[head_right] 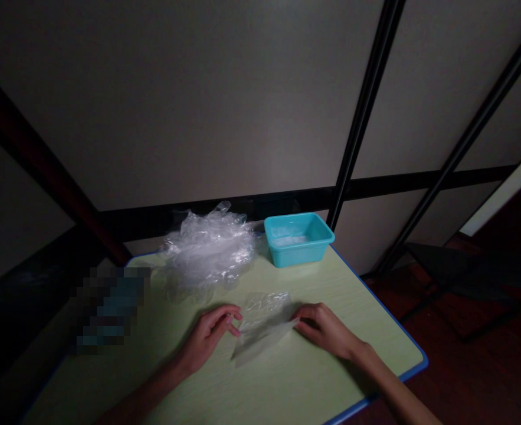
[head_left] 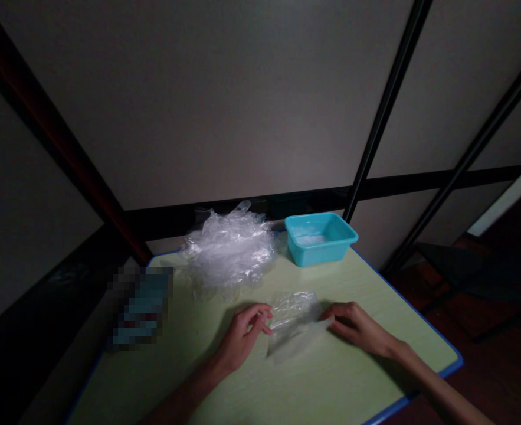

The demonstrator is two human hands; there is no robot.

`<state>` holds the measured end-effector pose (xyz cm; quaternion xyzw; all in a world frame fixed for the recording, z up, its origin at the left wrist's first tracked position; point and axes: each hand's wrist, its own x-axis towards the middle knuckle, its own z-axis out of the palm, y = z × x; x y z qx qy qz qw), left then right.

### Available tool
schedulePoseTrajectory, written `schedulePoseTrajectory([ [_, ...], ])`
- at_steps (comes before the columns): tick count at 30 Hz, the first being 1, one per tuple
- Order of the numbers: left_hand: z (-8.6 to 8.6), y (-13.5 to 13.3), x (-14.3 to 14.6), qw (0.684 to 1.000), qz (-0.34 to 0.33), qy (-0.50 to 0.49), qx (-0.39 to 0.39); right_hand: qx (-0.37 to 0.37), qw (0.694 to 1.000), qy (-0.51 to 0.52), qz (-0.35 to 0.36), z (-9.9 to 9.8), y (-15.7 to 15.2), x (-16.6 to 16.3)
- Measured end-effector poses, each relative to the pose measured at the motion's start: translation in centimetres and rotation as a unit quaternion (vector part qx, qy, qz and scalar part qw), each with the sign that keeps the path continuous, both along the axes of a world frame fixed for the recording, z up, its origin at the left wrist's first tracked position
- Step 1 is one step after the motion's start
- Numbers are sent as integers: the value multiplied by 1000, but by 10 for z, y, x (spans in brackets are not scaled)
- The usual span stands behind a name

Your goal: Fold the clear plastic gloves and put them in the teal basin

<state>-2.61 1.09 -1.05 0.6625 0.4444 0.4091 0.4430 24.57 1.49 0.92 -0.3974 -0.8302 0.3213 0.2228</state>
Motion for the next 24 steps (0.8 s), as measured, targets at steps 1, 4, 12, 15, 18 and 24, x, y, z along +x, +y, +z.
schedulePoseTrajectory([
  [1,0,0,1,1000,7,-3,-3,-20,1000,8,-19,-1,2,-2],
  [4,-2,3,2,999,28,-11,-15,-59,996,35,-65,-4,7,-7],
  [12,-8,10,7,997,61,-28,-42,-53,986,55,-146,-19,19,-14],
  [15,-9,12,8,996,64,-34,-49,-36,982,48,-181,-22,19,-17],
  [18,-8,12,8,996,67,-36,-53,-13,977,36,-208,-24,18,-20],
  [24,-5,12,9,995,72,-35,-57,41,972,4,-232,-26,15,-26],
])
